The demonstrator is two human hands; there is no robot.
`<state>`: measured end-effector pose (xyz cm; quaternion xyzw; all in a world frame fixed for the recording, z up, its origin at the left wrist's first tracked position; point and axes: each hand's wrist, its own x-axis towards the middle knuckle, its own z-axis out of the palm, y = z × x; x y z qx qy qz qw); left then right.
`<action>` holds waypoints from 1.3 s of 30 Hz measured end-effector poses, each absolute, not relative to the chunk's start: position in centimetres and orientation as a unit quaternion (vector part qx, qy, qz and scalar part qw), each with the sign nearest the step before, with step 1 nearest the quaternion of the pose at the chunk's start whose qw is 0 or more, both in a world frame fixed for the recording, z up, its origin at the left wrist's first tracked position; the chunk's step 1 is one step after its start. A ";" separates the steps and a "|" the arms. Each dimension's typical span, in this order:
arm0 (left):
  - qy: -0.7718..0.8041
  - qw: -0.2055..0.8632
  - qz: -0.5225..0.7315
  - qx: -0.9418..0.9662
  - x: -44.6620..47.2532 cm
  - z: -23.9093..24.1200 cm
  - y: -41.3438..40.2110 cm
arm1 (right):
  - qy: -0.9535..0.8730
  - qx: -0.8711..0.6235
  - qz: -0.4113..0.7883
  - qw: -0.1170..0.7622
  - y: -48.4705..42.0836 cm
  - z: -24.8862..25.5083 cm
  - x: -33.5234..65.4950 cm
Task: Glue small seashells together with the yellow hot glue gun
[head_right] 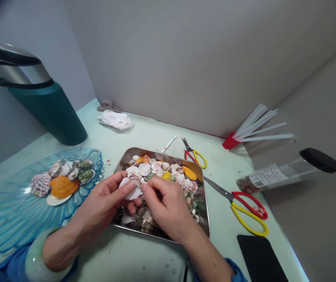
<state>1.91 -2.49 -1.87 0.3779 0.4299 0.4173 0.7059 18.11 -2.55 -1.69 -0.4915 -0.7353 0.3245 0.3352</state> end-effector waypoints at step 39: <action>0.413 0.708 0.429 0.381 1.9 -2.4 -2.5 | -0.747 -0.480 0.293 0.356 -2.8 -2.0 17.9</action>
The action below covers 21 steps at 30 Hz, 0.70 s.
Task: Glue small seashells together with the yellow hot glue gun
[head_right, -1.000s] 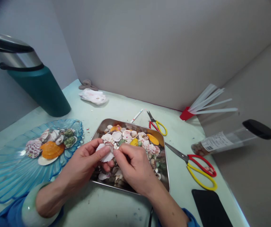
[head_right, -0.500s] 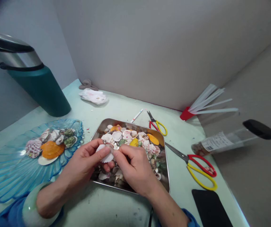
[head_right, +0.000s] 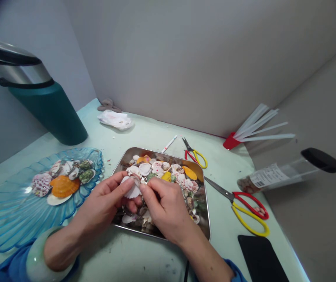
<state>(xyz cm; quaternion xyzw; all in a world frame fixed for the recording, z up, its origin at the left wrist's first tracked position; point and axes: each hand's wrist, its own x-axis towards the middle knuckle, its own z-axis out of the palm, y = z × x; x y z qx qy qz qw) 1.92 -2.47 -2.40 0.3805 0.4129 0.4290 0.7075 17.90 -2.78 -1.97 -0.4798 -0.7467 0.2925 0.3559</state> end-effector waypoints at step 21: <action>0.413 0.704 0.460 0.350 2.0 -2.2 -2.6 | -0.713 -0.490 0.287 0.410 -2.6 -2.2 18.1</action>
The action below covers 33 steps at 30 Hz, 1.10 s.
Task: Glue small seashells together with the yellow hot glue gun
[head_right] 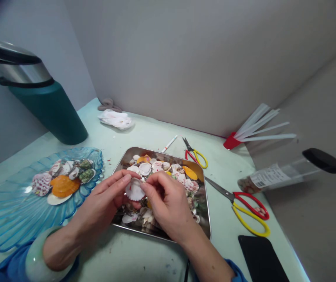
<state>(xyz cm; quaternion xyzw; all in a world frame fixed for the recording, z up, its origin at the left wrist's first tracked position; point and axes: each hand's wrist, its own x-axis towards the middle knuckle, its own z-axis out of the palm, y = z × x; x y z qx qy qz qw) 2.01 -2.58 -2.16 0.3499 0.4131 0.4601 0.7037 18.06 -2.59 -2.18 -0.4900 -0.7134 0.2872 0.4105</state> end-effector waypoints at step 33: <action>0.411 0.713 0.435 0.366 2.0 -2.1 -2.6 | -0.630 -0.493 0.409 0.439 -2.5 -2.5 18.5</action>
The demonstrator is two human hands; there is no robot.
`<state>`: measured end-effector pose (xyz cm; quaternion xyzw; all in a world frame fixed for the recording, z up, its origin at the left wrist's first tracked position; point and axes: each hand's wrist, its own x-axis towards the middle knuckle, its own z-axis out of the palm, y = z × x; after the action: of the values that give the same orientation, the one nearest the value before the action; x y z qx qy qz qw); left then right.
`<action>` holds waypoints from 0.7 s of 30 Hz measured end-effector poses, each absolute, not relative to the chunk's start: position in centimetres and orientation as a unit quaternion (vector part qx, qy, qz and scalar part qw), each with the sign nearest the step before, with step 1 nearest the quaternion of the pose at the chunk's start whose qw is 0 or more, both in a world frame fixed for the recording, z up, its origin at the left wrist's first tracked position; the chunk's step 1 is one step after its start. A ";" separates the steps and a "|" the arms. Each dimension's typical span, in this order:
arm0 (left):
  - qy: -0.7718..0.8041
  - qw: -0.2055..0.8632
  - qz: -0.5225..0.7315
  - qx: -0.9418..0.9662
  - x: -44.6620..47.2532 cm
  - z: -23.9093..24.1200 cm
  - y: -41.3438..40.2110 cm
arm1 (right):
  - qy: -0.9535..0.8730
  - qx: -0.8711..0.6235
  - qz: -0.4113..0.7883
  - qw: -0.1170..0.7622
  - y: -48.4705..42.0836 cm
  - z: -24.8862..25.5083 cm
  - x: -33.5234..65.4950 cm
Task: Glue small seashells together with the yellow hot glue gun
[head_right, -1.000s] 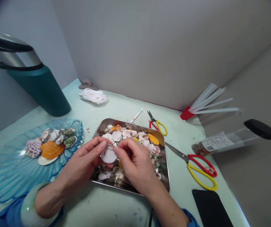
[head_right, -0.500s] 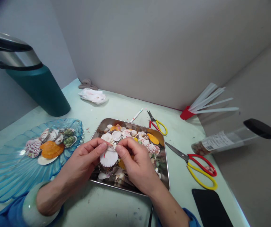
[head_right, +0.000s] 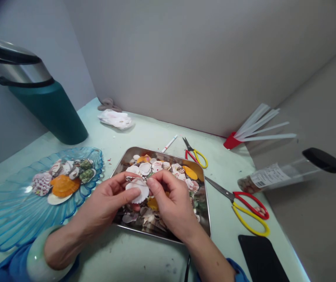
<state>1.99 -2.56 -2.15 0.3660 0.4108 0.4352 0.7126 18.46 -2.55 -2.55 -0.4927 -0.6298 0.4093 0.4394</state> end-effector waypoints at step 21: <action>0.448 0.668 0.409 0.431 2.0 -2.4 -2.6 | -0.727 -0.489 0.284 0.390 -2.8 -2.1 18.0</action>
<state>2.02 -2.60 -2.38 0.4314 0.4477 0.4089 0.6680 17.96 -2.77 -2.10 -0.4886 -0.7268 0.2839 0.3905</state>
